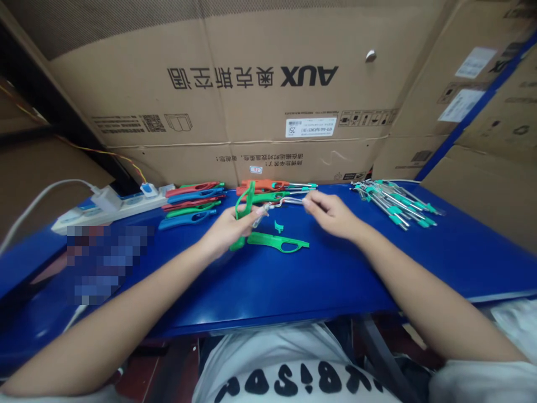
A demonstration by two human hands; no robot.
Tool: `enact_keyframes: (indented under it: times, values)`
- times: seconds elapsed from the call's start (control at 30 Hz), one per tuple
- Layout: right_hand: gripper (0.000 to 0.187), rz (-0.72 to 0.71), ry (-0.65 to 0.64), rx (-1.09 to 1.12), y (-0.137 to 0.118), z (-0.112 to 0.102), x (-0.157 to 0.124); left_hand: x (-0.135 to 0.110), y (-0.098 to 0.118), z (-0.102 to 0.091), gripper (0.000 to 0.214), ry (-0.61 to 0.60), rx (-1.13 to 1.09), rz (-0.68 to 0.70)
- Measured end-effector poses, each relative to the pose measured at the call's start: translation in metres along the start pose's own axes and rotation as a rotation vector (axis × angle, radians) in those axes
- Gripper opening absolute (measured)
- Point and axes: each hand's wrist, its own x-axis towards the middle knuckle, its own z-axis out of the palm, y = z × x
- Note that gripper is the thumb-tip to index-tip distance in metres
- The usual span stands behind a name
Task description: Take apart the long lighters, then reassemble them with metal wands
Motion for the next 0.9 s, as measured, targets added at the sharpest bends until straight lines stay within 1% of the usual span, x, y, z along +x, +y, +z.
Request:
enact_keyframes:
  times: [0.07,0.13,0.17,0.27,0.37,0.43,0.47,0.5,0.57,0.63,0.7,0.73,0.8,0.9]
  values:
    - [0.033,0.004,-0.058,0.081,-0.014,0.023,-0.002,-0.010,-0.005,0.022,0.045,-0.062,-0.201,-0.060]
    - [0.032,0.049,-0.113,0.124,-0.022,0.043,-0.005,-0.017,-0.010,0.037,0.042,-0.109,-0.282,-0.091]
    - [0.033,0.079,-0.127,0.139,-0.024,0.050,-0.006,-0.020,-0.013,0.041,0.040,-0.126,-0.288,-0.102]
    - [0.036,0.140,-0.161,0.210,-0.020,0.061,-0.006,-0.020,-0.018,0.041,0.037,-0.134,-0.270,-0.114]
    - [0.034,0.141,-0.193,0.324,-0.010,0.059,-0.003,-0.014,-0.019,0.034,0.040,-0.087,-0.233,-0.108]
    - [0.031,0.135,-0.185,0.342,-0.005,0.055,-0.001,-0.011,-0.017,0.028,0.045,-0.051,-0.134,-0.054]
    - [0.030,0.130,-0.177,0.298,-0.003,0.053,0.000,-0.010,-0.017,0.025,0.048,-0.024,-0.049,0.003]
    - [0.030,0.124,-0.169,0.215,-0.002,0.051,0.001,-0.010,-0.016,0.023,0.052,0.005,0.059,0.077]
    - [0.028,0.118,-0.174,-0.021,-0.001,0.049,0.001,-0.011,-0.016,0.018,0.061,0.045,0.305,0.229]
    - [0.026,0.136,-0.215,-0.216,-0.001,0.049,0.001,-0.012,-0.017,0.015,0.077,0.018,0.519,0.308]
    - [0.031,0.177,-0.262,-0.291,0.000,0.052,0.002,-0.012,-0.020,0.014,0.090,-0.048,0.636,0.314]
    - [0.035,0.196,-0.276,-0.299,0.000,0.053,0.003,-0.012,-0.021,0.013,0.092,-0.079,0.667,0.308]
    - [0.036,0.230,-0.288,-0.294,0.000,0.056,0.005,-0.010,-0.024,0.013,0.091,-0.129,0.707,0.305]
    - [0.028,0.262,-0.291,-0.275,0.002,0.056,0.008,-0.008,-0.025,0.011,0.086,-0.161,0.745,0.320]
